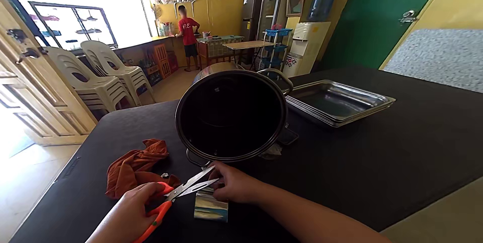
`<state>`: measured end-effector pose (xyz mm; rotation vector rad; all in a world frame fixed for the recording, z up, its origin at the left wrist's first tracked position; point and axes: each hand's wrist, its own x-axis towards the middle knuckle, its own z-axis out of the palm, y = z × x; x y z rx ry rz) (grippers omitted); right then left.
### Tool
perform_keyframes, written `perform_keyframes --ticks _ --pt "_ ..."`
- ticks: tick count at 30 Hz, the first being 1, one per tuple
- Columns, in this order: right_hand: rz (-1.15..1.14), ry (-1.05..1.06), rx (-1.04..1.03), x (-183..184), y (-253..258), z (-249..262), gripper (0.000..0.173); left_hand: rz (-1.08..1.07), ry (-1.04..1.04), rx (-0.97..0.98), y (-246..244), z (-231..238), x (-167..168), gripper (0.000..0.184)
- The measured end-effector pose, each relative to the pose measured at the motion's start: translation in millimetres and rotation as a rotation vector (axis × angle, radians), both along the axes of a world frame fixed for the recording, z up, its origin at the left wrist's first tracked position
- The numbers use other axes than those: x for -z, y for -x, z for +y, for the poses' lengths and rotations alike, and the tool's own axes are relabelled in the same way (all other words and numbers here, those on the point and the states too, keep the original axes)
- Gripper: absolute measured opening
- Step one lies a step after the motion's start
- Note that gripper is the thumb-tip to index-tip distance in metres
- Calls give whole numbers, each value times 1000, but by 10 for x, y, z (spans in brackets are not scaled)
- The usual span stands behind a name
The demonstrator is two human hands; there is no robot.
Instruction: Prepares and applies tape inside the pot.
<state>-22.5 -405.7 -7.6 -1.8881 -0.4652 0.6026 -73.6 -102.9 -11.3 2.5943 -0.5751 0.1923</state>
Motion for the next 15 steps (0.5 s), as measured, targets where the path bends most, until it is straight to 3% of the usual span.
perform_keyframes --ticks 1,4,6,9,15 --pt "4 -15 28 -11 -5 -4 54 -16 -21 -2 -2 8 2 38" --pt "8 -169 163 -20 -11 -10 24 -53 -41 -6 -4 39 4 38" --pt "27 -305 228 -42 -10 -18 14 -57 -54 -24 -4 48 -7 39" --pt "4 -387 328 -85 13 -2 8 -47 -59 -50 7 42 -36 38" --pt "-90 -285 297 -83 25 0 9 -34 -72 -96 -12 45 -26 34"
